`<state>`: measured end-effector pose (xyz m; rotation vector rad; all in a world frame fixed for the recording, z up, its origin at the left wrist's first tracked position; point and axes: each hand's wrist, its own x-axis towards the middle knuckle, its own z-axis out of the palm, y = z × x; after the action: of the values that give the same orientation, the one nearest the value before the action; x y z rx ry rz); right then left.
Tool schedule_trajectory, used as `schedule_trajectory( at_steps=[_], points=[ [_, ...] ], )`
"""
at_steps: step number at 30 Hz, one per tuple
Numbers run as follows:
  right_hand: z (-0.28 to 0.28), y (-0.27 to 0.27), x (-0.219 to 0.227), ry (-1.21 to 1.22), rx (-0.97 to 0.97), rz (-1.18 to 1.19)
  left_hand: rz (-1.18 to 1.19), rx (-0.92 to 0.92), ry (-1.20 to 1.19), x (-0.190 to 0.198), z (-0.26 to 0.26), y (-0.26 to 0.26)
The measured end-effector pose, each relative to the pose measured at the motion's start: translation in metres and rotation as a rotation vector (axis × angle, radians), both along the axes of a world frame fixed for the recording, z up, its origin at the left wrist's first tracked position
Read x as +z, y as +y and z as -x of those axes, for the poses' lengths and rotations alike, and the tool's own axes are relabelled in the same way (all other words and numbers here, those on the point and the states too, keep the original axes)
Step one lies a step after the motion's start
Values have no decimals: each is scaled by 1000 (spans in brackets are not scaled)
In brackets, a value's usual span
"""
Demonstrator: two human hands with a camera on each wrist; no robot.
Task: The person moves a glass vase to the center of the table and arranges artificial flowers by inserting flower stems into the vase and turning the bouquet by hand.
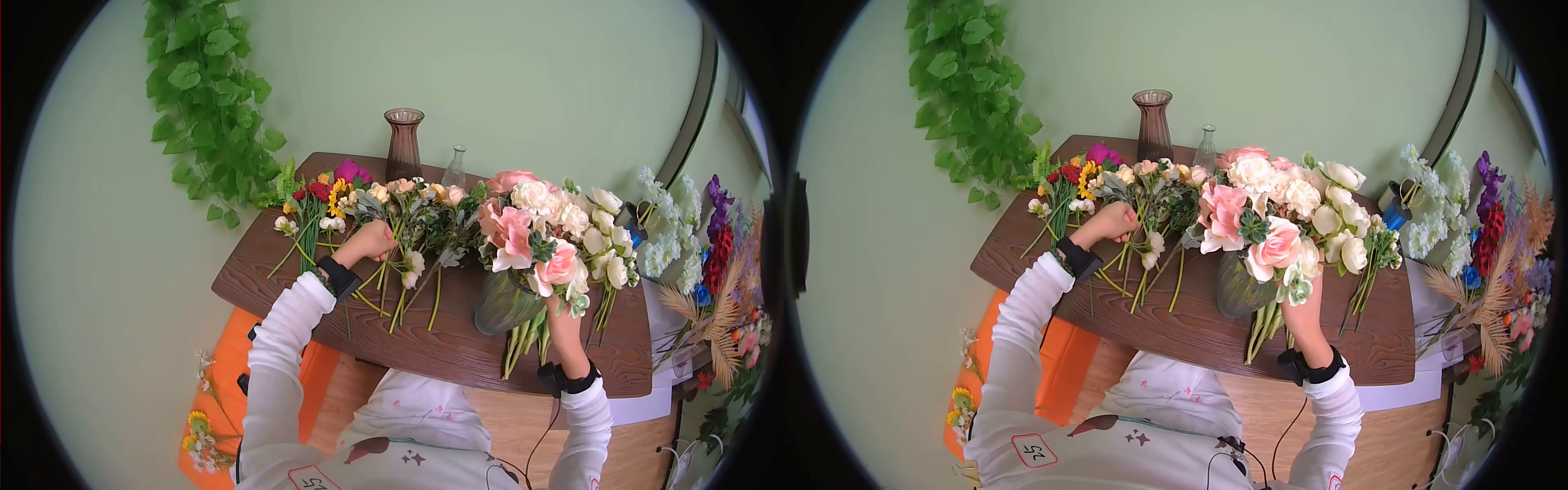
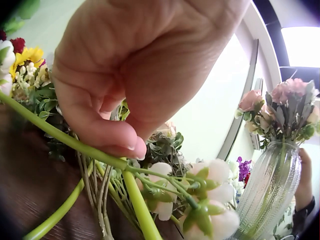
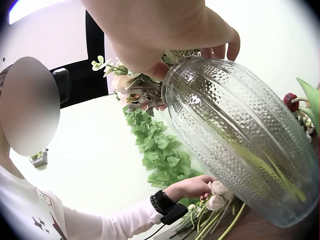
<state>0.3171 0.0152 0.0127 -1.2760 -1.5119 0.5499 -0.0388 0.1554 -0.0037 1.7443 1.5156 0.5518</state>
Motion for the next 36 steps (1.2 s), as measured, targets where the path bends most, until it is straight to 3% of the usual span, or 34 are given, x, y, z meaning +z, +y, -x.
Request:
schedule_trajectory(
  at_steps=[2, 4, 8, 14, 17, 22, 25, 28, 36],
  points=[
    [-2, 1, -3, 9, -2, -9, -18, 20, -14, 1, -1, -1],
    [-8, 4, -10, -229, -19, -102, -36, 42, -28, 3, -1, -3],
    [-4, 1, -3, -136, 8, -38, -94, 71, -59, 0, -1, -2],
    [-3, -1, 2, -241, -26, -90, -222, 79, -231, 2, 1, 1],
    [2, -4, 10, -69, 5, 0, -273, 91, -245, 7, 4, 2],
    [-5, 1, 0, -275, -27, -95, -309, 129, -258, 15, 10, 7],
    [4, -6, 14, -62, 9, -34, -546, 149, -274, 12, 17, 16],
    [3, -8, 15, -108, -25, 8, -602, 179, -290, 17, 20, 18],
    [-3, -2, 5, -158, -20, -33, -570, 228, -382, 40, 20, 0]
  ],
)
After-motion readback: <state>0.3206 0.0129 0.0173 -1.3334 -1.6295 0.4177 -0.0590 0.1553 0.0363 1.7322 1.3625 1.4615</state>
